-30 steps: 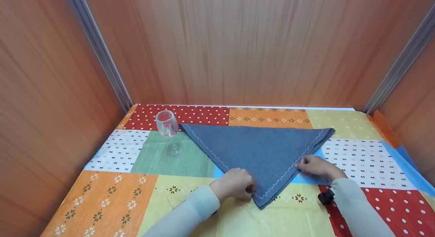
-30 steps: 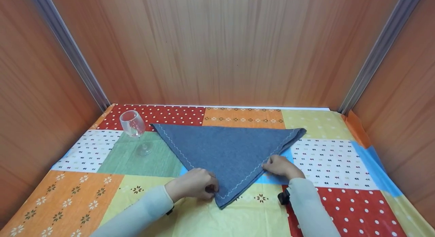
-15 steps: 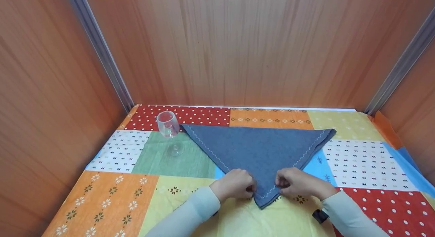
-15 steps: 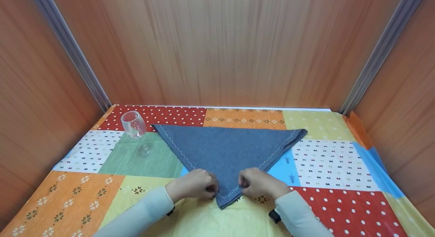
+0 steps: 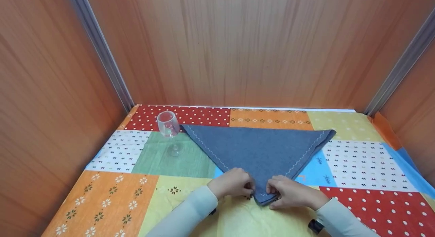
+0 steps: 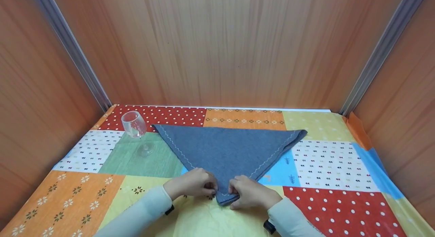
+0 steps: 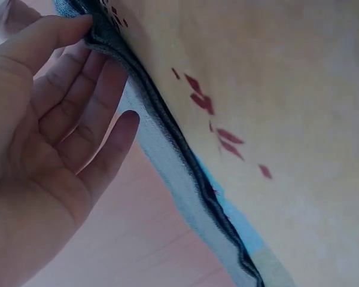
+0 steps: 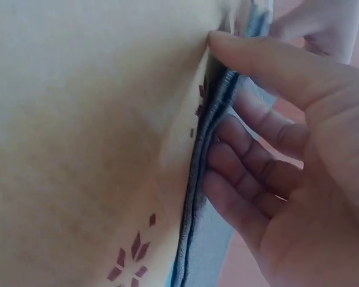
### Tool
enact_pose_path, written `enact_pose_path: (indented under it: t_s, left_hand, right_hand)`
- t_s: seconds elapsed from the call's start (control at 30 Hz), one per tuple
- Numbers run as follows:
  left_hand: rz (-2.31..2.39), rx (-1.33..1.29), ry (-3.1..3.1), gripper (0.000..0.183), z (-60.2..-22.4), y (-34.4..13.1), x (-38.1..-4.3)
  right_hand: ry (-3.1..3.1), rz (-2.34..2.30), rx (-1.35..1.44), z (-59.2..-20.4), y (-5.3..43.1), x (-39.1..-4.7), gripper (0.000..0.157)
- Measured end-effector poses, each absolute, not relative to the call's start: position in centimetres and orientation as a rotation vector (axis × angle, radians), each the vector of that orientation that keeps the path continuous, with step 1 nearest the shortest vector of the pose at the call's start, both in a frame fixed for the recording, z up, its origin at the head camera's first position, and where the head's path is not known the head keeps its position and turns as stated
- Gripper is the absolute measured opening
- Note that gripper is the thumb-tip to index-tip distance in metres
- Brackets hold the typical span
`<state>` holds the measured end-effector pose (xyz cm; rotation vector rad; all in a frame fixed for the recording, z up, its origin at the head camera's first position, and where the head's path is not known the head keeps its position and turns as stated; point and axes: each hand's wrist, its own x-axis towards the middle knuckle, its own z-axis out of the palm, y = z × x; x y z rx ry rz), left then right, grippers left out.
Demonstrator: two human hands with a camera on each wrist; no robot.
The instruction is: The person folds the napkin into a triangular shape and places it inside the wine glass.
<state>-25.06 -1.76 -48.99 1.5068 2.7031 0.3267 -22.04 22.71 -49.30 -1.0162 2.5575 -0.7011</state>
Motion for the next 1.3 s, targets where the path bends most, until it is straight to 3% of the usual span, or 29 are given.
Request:
enact_pose_path:
  t_s: [0.1, 0.43, 0.57, 0.97, 1.3]
  left_hand:
    - [0.414, 1.425, 2.665, 0.009, -49.03, -1.96, -25.23]
    - [0.456, 1.355, 2.626, 0.011, -48.76, -1.93, -25.21]
    - [0.473, 1.357, 2.617, 0.020, -48.37, -1.82, -25.02]
    - [0.431, 1.316, 2.603, 0.015, -48.25, -1.50, -24.62]
    - [0.408, 1.254, 2.606, 0.013, -48.43, -1.08, -24.65]
  right_hand:
    - [2.588, -0.691, -1.022, -49.43, 22.49, -21.91, 0.034]
    - [2.552, -0.758, -1.040, -49.05, 22.62, -22.26, 0.017]
    - [2.555, -0.735, -1.062, -48.94, 22.75, -22.34, 0.018]
    - [2.449, -0.828, -1.048, -49.19, 22.45, -22.11, 0.020]
    - [2.407, -0.862, -0.986, -49.73, 21.95, -22.65, 0.032]
